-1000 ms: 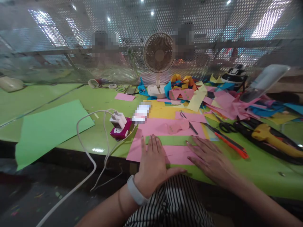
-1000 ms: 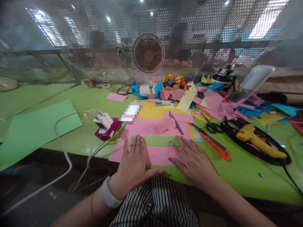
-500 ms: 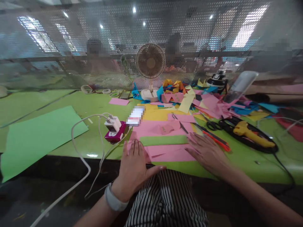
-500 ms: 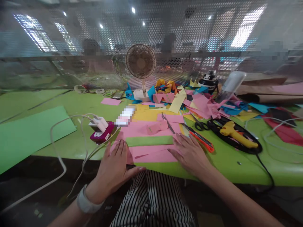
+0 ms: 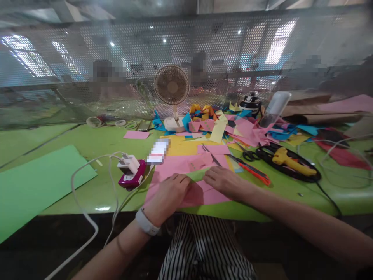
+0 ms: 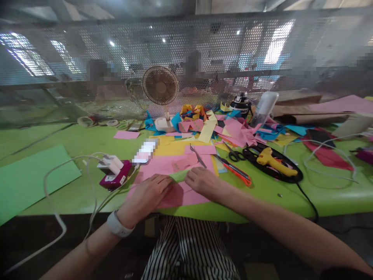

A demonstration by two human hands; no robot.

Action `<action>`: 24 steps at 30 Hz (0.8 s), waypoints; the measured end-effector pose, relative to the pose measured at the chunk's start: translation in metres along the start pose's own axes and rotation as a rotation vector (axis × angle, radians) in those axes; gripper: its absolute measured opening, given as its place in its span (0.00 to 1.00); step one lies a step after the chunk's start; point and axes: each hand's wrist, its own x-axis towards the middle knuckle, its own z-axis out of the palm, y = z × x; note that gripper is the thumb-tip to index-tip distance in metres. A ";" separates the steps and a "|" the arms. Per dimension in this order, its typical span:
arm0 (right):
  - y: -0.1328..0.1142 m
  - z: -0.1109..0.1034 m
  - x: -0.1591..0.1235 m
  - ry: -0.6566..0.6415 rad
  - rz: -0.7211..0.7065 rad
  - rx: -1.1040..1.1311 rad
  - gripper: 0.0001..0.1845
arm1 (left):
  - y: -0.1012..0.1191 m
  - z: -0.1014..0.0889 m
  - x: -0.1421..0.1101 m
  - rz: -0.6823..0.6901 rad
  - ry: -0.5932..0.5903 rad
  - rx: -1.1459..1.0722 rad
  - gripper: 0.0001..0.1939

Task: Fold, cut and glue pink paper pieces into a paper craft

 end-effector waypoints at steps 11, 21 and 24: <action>0.010 0.007 0.002 0.216 0.033 0.010 0.12 | -0.001 -0.008 0.028 0.132 0.008 0.024 0.06; 0.016 0.007 0.003 0.339 0.063 0.126 0.13 | 0.004 -0.006 0.042 0.153 0.073 0.033 0.06; 0.018 0.008 0.003 0.337 0.070 0.142 0.11 | 0.003 -0.007 0.042 0.145 0.082 0.019 0.07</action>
